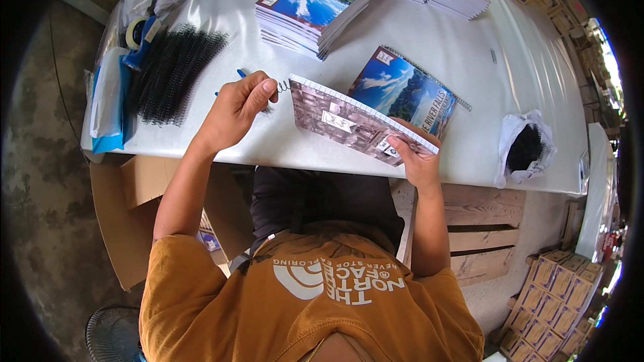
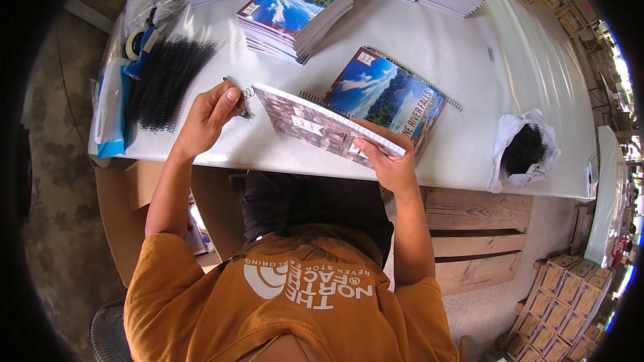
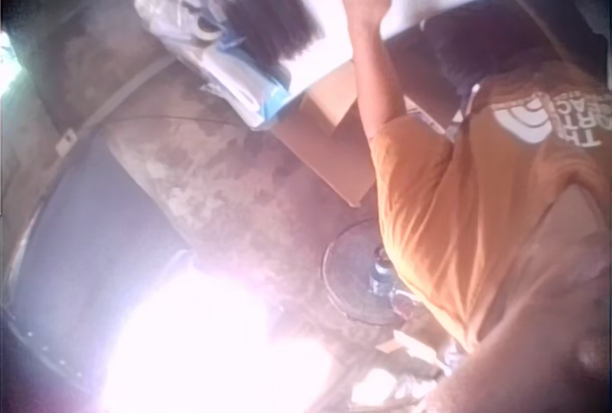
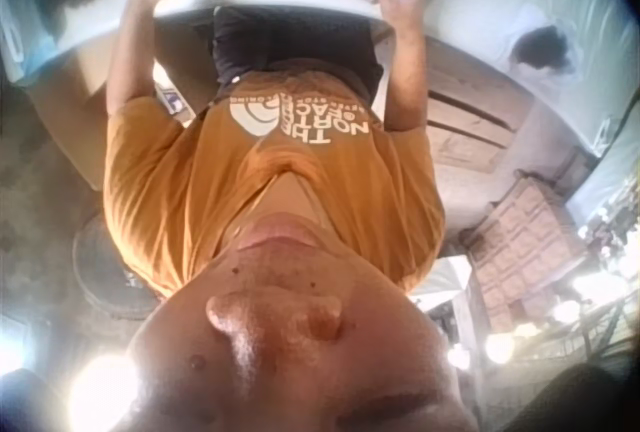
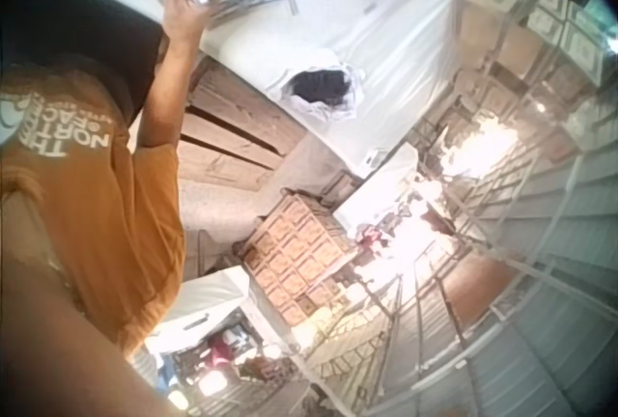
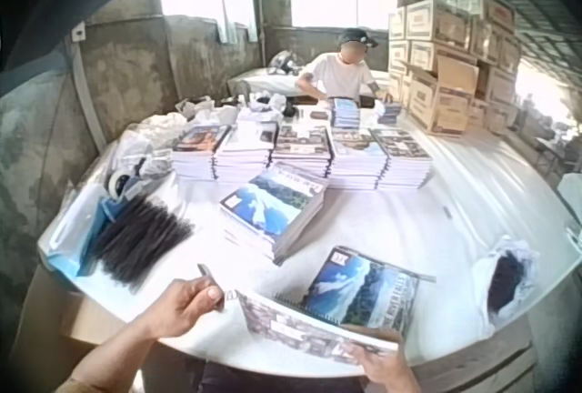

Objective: The person inserts plastic spiral coils through the punched holes of stacks of paper to bind them into notebooks and then stacks the finished notebooks on a table.

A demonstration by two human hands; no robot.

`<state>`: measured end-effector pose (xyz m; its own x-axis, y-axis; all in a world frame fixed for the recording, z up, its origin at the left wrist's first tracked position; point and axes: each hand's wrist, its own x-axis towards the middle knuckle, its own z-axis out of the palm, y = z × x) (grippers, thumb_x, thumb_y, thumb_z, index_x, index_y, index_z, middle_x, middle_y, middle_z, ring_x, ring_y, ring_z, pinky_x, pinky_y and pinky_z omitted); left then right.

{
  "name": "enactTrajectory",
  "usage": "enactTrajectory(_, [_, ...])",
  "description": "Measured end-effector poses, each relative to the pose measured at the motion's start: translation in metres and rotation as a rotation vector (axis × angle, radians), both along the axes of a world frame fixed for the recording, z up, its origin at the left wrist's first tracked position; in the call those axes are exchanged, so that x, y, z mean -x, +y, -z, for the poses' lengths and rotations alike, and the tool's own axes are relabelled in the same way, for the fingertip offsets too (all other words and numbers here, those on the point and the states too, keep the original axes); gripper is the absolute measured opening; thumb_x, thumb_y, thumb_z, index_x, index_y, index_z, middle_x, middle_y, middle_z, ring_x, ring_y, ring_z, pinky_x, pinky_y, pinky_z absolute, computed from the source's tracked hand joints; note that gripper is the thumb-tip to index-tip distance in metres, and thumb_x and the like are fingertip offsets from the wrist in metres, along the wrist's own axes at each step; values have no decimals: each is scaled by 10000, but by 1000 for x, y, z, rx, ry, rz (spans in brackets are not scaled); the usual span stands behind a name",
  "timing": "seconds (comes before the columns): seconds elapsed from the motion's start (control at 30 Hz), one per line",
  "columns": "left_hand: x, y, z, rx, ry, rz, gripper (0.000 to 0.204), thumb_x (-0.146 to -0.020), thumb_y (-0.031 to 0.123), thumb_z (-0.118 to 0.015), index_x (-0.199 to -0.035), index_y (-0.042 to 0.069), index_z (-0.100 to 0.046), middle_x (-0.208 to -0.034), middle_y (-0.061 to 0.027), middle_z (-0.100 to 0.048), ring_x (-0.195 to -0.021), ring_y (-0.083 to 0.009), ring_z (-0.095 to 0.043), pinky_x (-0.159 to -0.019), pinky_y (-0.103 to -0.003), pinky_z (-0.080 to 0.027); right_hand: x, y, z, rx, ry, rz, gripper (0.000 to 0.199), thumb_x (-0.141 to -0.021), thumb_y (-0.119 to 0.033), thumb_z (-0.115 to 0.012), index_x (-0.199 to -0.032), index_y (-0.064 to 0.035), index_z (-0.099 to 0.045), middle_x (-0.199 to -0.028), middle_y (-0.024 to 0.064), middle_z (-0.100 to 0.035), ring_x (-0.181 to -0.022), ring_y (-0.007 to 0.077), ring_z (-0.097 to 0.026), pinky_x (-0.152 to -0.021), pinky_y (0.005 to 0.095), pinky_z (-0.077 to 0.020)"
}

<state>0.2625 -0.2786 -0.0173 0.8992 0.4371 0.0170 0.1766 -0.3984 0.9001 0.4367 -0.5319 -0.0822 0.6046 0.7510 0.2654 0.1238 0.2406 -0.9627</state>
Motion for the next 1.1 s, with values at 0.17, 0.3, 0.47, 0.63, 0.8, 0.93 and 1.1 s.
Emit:
enactTrajectory(0.17, [-2, 1, -10, 212, 171, 5, 441, -938, 401, -438, -755, 17, -552, -584, 5, -431, -550, -74, -363, -528, -218, -338, 1, 2, -7, 8, -67, -5, 261, -795, -8, -641, -1050, 47, -616, -925, 102, -665, -811, 112, -602, -755, 229, -470])
enactTrajectory(0.3, [-5, 19, -15, 674, 241, 89, 386, -931, 387, -460, -770, 49, -552, -588, 15, -444, -556, -53, -398, -519, -193, -342, -4, 6, -6, -91, -164, -95, 247, -811, 21, -596, -1057, 40, -615, -1019, 144, -645, -871, 143, -617, -788, 245, -469])
enactTrajectory(0.47, [-15, 11, -24, 261, -15, 36, 161, -869, 206, -600, -850, 56, -544, -675, 11, -501, -591, -47, -438, -532, -172, -352, -6, 5, -5, -96, -191, -113, 263, -795, 63, -573, -1054, 42, -614, -1059, 166, -631, -950, 207, -623, -847, 275, -467])
enactTrajectory(0.63, [-14, 4, -45, -755, -56, 320, 308, -767, 151, -661, -1043, 38, -583, -1015, -99, -596, -881, -269, -547, -815, -350, -398, 4, 1, -14, 34, -155, -63, 277, -773, 85, -567, -1043, 45, -615, -1063, 189, -621, -1004, 272, -607, -888, 317, -466])
enactTrajectory(0.8, [-21, -19, -54, -1045, -101, 130, 231, -696, 128, -709, -891, 71, -601, -866, -39, -593, -839, -221, -539, -766, -337, -388, 7, 2, 0, -70, -230, -86, 306, -749, 110, -562, -1041, 39, -618, -1058, 197, -621, -994, 270, -613, -875, 313, -473])
enactTrajectory(0.93, [-15, -14, -66, -1047, 193, 366, 315, -667, 117, -723, -937, 77, -567, -959, -40, -574, -925, -224, -519, -819, -343, -380, 11, 0, -1, -97, -300, -88, 286, -771, 86, -541, -1042, 36, -619, -1054, 196, -623, -992, 282, -614, -875, 321, -475])
enactTrajectory(1.1, [-8, -13, -20, -1498, -232, -178, 1065, -671, 743, -465, -1322, -78, -272, -1390, -303, -198, -1303, -470, -141, -1030, -579, -78, 23, 4, -5, -130, -399, -40, 246, -811, 30, -528, -1038, 34, -622, -1028, 195, -632, -978, 294, -619, -852, 321, -487])
